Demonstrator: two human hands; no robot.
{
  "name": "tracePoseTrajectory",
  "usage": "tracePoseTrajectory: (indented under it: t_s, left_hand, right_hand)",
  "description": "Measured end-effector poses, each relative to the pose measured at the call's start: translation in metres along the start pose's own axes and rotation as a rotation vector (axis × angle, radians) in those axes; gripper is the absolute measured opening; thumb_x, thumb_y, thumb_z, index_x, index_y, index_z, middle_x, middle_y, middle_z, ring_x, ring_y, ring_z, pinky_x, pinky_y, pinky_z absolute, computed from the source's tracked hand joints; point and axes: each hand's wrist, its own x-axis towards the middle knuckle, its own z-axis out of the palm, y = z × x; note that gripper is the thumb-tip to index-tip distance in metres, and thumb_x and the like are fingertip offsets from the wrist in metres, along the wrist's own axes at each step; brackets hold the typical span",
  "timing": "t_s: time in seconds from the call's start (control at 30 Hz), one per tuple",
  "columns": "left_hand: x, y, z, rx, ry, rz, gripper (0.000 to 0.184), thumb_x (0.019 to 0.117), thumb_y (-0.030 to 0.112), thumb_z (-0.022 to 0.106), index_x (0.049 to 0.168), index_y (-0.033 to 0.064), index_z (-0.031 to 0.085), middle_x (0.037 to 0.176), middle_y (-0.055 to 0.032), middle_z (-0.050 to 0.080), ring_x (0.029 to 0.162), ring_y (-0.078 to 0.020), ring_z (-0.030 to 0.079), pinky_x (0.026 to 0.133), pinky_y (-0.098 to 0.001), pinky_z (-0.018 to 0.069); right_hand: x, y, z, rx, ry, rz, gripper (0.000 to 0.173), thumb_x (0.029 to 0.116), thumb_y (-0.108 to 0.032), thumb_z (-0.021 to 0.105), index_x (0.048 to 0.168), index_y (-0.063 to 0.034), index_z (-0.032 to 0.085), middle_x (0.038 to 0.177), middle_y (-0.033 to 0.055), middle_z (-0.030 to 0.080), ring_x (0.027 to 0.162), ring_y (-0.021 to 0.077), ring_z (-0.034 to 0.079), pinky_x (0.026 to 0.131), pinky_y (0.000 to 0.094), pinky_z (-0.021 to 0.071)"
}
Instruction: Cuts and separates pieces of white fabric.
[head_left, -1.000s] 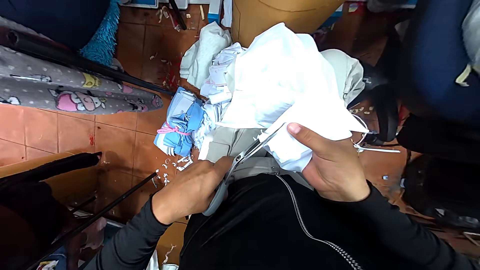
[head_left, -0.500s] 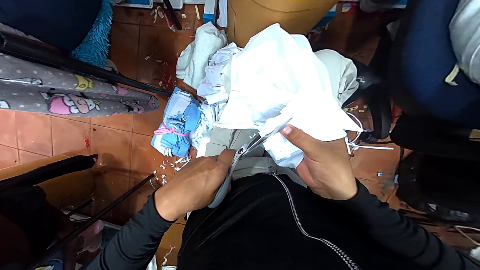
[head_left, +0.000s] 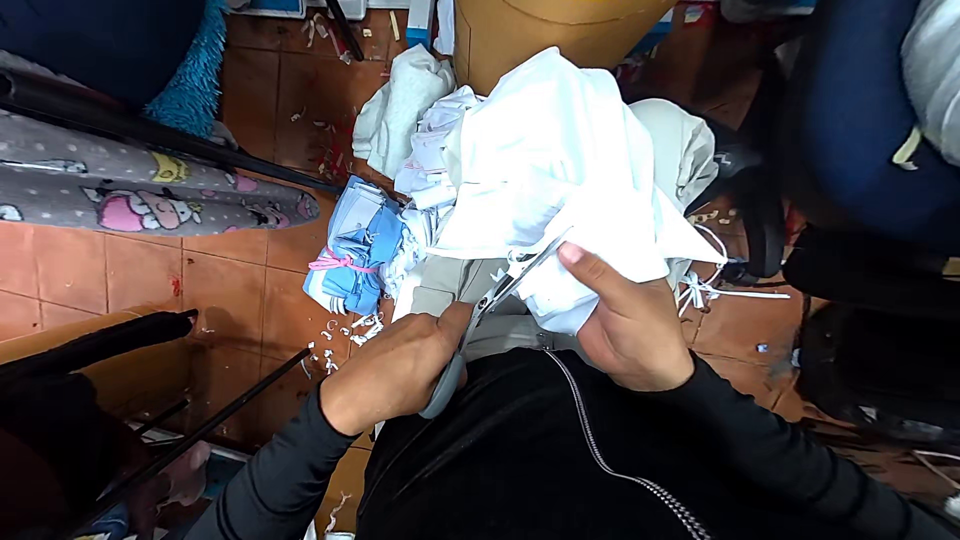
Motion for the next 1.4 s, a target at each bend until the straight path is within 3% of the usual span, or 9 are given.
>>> tracePoseTrajectory:
  t_s: [0.1, 0.27, 0.4, 0.8, 0.93, 1.17, 1.3, 1.4]
  left_hand:
    - [0.0, -0.001, 0.002, -0.017, -0.007, -0.015, 0.034, 0.0889, 0.021, 0.064, 0.119, 0.0058, 0.06, 0.068, 0.002, 0.06, 0.059, -0.0124, 0.061, 0.054, -0.0333, 0.0536]
    - [0.0, 0.005, 0.003, 0.064, 0.037, -0.089, 0.039, 0.0867, 0.018, 0.07, 0.121, 0.0052, 0.056, 0.074, -0.0007, 0.064, 0.061, -0.0171, 0.065, 0.056, -0.0382, 0.0567]
    - [0.0, 0.01, 0.002, 0.168, 0.107, -0.114, 0.044, 0.0849, 0.017, 0.072, 0.124, 0.0032, 0.056, 0.081, -0.0049, 0.066, 0.065, -0.0218, 0.067, 0.056, -0.042, 0.0577]
    - [0.007, 0.008, 0.0, -0.01, -0.015, -0.109, 0.045, 0.0876, 0.018, 0.071, 0.127, 0.0048, 0.054, 0.08, -0.0004, 0.067, 0.067, -0.0162, 0.067, 0.06, -0.0381, 0.0578]
    - [0.006, 0.006, 0.003, -0.029, 0.004, -0.062, 0.039, 0.0886, 0.019, 0.067, 0.123, 0.0051, 0.056, 0.074, 0.0011, 0.064, 0.062, -0.0137, 0.064, 0.056, -0.0347, 0.0558]
    - [0.007, 0.003, 0.006, -0.068, 0.016, -0.041, 0.033, 0.0904, 0.02, 0.065, 0.12, 0.0062, 0.058, 0.068, 0.0023, 0.06, 0.058, -0.012, 0.06, 0.052, -0.0326, 0.053]
    - [0.007, 0.003, 0.005, -0.047, 0.034, -0.035, 0.032, 0.0908, 0.019, 0.065, 0.119, 0.0057, 0.059, 0.068, 0.002, 0.06, 0.058, -0.0129, 0.061, 0.053, -0.0339, 0.0538]
    - [0.008, 0.005, 0.005, -0.029, 0.05, -0.049, 0.035, 0.0912, 0.019, 0.065, 0.121, 0.0043, 0.058, 0.07, 0.0006, 0.061, 0.059, -0.0144, 0.062, 0.054, -0.0355, 0.0547]
  right_hand:
    - [0.005, -0.004, 0.006, 0.087, 0.039, 0.095, 0.023, 0.098, -0.009, 0.066, 0.121, -0.0117, 0.061, 0.103, 0.003, 0.073, 0.092, 0.0138, 0.074, 0.083, 0.0345, 0.0641]
    - [0.006, -0.001, 0.01, 0.091, 0.072, 0.056, 0.031, 0.094, 0.001, 0.067, 0.122, -0.0108, 0.058, 0.105, 0.0034, 0.072, 0.094, 0.014, 0.073, 0.084, 0.0341, 0.0636]
    - [0.005, 0.0, 0.011, 0.055, 0.07, -0.001, 0.034, 0.0933, 0.001, 0.069, 0.123, -0.012, 0.058, 0.105, 0.0022, 0.072, 0.094, 0.0128, 0.073, 0.084, 0.0326, 0.0634]
    - [0.004, 0.005, 0.009, 0.045, 0.04, -0.058, 0.039, 0.0921, 0.006, 0.067, 0.125, -0.0114, 0.056, 0.107, 0.0019, 0.072, 0.098, 0.0127, 0.072, 0.087, 0.0323, 0.0628]
    - [0.004, 0.007, 0.009, 0.067, 0.046, -0.034, 0.038, 0.0925, 0.004, 0.068, 0.126, -0.0108, 0.057, 0.109, 0.0034, 0.072, 0.099, 0.0144, 0.072, 0.088, 0.0343, 0.0625]
    - [0.005, 0.008, 0.008, 0.111, 0.06, 0.048, 0.03, 0.0947, -0.004, 0.069, 0.122, -0.0116, 0.061, 0.106, 0.0036, 0.072, 0.095, 0.0147, 0.073, 0.086, 0.0361, 0.0631]
    - [0.014, 0.004, 0.007, 0.202, 0.005, 0.069, 0.022, 0.1013, -0.019, 0.064, 0.122, -0.0132, 0.061, 0.107, 0.0023, 0.071, 0.1, 0.0128, 0.071, 0.09, 0.0351, 0.0616]
    - [0.02, 0.004, 0.015, 0.244, 0.099, 0.048, 0.016, 0.0993, -0.006, 0.063, 0.116, -0.0083, 0.062, 0.101, 0.0058, 0.072, 0.095, 0.0147, 0.072, 0.087, 0.036, 0.0624]
